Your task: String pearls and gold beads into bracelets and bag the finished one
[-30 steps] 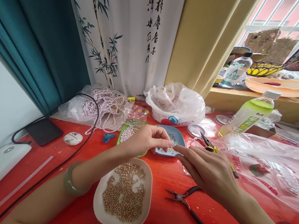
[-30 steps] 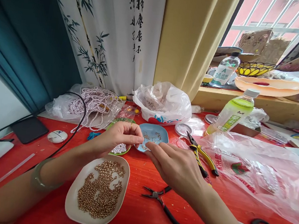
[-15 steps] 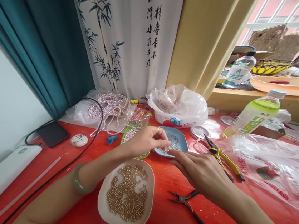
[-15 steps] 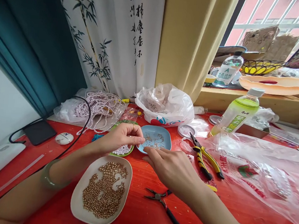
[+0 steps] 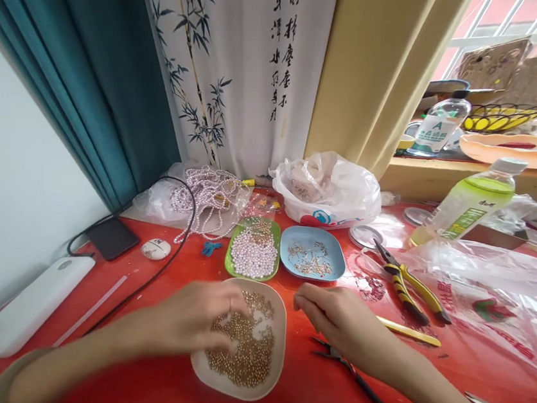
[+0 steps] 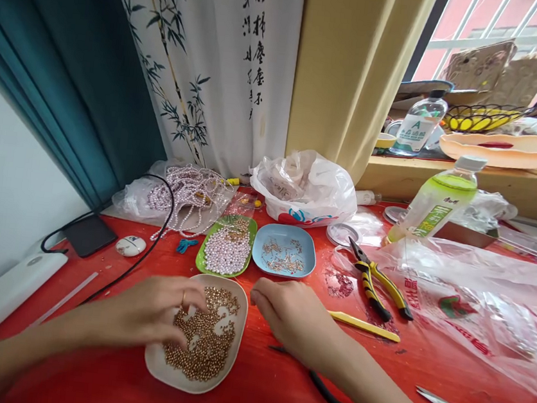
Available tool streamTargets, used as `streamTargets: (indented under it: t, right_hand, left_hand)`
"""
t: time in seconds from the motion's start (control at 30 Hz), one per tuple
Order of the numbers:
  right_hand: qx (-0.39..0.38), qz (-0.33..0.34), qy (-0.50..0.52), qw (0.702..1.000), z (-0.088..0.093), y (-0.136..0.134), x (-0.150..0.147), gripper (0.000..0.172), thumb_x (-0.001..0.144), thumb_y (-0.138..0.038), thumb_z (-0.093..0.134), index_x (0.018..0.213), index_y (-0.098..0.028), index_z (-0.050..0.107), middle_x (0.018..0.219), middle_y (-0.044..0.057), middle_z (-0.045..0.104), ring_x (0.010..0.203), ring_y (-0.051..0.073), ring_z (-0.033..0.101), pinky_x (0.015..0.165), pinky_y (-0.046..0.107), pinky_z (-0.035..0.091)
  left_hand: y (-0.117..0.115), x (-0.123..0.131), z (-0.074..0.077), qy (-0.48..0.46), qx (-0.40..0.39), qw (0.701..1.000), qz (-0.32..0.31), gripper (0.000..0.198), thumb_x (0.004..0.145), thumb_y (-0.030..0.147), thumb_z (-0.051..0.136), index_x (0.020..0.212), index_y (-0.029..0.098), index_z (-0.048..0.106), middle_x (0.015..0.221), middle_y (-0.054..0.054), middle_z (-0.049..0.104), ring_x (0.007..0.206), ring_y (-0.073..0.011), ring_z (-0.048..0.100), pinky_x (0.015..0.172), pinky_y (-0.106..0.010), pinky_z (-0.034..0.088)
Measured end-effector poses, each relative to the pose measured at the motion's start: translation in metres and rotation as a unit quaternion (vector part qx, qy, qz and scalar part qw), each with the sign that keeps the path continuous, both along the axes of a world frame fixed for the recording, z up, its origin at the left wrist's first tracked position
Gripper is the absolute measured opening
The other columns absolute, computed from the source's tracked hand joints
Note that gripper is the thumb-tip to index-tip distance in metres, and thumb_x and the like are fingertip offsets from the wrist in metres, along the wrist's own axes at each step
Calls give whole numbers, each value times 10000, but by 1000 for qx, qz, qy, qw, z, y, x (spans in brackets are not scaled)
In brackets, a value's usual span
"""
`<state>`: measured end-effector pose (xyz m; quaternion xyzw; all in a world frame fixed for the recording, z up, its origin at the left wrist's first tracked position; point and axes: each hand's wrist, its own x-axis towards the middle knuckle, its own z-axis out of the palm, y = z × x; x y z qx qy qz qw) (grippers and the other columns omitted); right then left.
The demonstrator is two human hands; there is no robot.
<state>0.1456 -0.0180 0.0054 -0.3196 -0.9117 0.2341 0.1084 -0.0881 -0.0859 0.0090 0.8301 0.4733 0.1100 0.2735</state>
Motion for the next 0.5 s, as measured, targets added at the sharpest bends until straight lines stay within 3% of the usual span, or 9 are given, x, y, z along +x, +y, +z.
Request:
streamTargets:
  t: [0.07, 0.17, 0.33, 0.5]
  right_hand:
    - [-90, 14, 27, 996, -1, -5, -5, 286, 876, -205, 315, 658, -175, 497, 534, -24, 496, 463, 87, 422, 457, 206, 306]
    - [-177, 38, 59, 982, -10, -11, -11, 292, 877, -206, 333, 657, -167, 521, 590, -12, 541, 533, 93, 473, 508, 203, 364]
    - [-123, 40, 43, 991, -22, -13, -12, 234, 850, -175, 387, 691, -162, 558, 674, 14, 584, 595, 116, 506, 562, 229, 392]
    - [-92, 11, 48, 995, -24, -4, -8, 257, 857, -184, 366, 663, -167, 533, 653, 13, 563, 581, 121, 493, 551, 235, 385]
  left_hand:
    - [-17, 0, -9, 45, 12, 998, -39, 440, 654, 350, 681, 1047, 224, 528, 1061, -46, 560, 924, -208, 527, 715, -287, 423]
    - [-26, 4, -21, 73, 62, 991, -90, 322, 743, 377, 589, 1028, 235, 540, 1042, -32, 575, 925, -195, 525, 730, -281, 431]
    - [-19, 12, -34, 111, 177, 968, -142, 199, 821, 364, 479, 919, 232, 591, 1003, -15, 609, 888, -185, 528, 683, -272, 447]
    - [-10, 18, -41, 100, 223, 962, -125, 190, 853, 286, 435, 926, 212, 594, 978, -21, 625, 880, -173, 526, 672, -263, 456]
